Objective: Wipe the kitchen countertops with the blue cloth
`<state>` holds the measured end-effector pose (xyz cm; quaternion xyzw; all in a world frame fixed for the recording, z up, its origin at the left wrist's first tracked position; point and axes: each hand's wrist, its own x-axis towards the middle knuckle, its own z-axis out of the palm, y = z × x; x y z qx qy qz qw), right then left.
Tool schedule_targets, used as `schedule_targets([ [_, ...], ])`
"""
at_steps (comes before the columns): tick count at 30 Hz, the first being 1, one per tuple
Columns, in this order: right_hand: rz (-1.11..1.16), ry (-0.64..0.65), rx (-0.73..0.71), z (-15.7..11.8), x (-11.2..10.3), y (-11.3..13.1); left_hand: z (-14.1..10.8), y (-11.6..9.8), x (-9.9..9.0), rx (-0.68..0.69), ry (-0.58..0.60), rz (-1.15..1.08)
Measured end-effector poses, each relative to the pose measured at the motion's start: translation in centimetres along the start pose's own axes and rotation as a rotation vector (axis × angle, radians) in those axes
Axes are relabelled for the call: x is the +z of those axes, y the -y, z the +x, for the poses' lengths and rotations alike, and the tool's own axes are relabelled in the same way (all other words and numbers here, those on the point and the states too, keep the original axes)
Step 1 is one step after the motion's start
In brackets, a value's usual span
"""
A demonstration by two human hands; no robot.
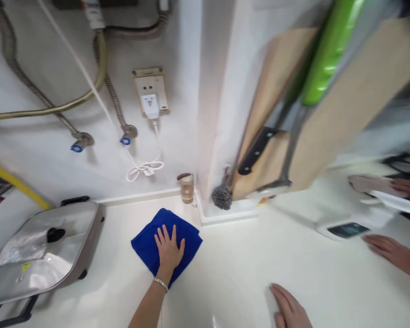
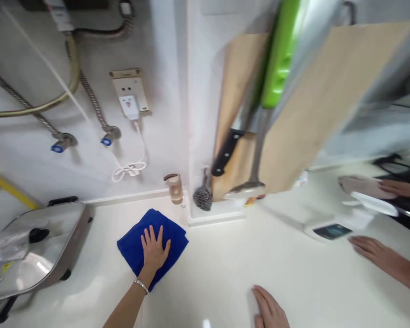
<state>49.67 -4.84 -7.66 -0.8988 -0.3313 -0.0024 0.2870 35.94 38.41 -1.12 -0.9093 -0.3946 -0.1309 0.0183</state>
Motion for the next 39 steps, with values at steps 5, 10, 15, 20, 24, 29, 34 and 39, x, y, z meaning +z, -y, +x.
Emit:
schedule_targets([
  [5,-0.117,-0.130,-0.167,-0.3,0.9,0.8,-6.0,-3.8,-0.3,0.287,-0.043,-0.101],
  [10,0.014,-0.160,-0.180,0.3,0.5,1.2,-11.6,-8.0,-1.4,0.519,0.041,-0.156],
  [15,0.271,-0.337,-0.041,0.6,0.2,2.0,-14.7,-13.0,-2.5,0.706,0.136,-0.236],
  [20,0.283,-0.254,-0.128,0.6,0.3,5.5,-16.3,-18.0,-1.5,0.949,0.209,-0.330],
  [24,0.248,-0.139,-0.187,0.5,0.1,7.3,-16.8,-19.7,0.2,0.966,0.171,-0.343],
  [29,0.211,-0.126,-0.200,0.4,-0.1,7.0,-16.8,-19.3,0.3,0.930,0.161,-0.370],
  [34,0.156,-0.133,-0.188,0.1,0.3,7.2,-18.1,-17.8,-0.9,0.877,0.158,-0.368],
  [39,0.217,-0.019,-0.320,-0.8,0.6,8.4,-19.7,-15.4,-2.6,0.792,0.150,-0.297],
])
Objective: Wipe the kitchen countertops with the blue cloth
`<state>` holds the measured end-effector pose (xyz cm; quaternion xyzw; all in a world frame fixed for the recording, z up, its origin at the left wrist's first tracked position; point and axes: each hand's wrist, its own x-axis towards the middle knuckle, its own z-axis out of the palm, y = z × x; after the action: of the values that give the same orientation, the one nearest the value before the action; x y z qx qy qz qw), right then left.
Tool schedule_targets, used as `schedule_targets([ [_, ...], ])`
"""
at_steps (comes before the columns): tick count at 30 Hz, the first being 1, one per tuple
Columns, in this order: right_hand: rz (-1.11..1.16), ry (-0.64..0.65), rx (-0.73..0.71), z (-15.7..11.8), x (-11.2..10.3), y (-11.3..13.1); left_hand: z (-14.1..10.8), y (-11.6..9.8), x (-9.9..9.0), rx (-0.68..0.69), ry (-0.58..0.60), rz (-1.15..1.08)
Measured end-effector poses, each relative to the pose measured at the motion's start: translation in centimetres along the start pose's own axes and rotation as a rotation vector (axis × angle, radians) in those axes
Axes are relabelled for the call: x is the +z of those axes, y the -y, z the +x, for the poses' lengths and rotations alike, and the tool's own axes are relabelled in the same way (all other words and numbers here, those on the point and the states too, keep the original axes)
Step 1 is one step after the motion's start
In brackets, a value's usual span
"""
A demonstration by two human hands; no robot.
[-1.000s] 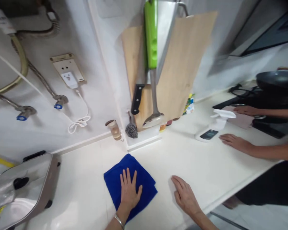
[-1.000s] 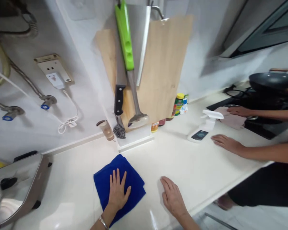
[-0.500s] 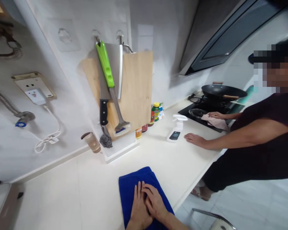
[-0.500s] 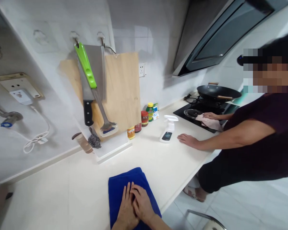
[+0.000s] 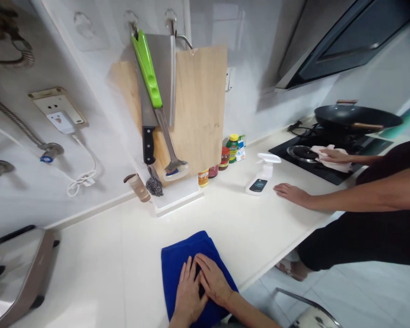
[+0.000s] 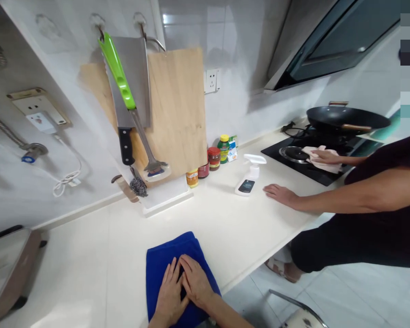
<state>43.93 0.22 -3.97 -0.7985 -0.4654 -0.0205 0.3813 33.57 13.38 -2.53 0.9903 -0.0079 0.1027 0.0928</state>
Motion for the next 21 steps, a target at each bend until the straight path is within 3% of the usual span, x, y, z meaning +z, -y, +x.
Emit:
schedule_targets([
  [5,0.108,-0.031,-0.053,-1.9,-1.0,-1.6,-4.0,0.9,-2.9,-0.175,0.002,0.138],
  [11,0.172,-0.033,-0.060,-4.0,-2.6,-5.1,-12.2,1.5,-5.5,-0.602,-0.023,0.276],
  [17,0.237,0.064,-0.114,-5.3,-2.4,-7.0,-20.1,-1.8,-7.0,-0.998,-0.031,0.339],
  [21,0.305,0.129,-0.184,-5.6,-1.6,-10.1,-22.5,-4.2,-6.8,-1.200,-0.038,0.347],
])
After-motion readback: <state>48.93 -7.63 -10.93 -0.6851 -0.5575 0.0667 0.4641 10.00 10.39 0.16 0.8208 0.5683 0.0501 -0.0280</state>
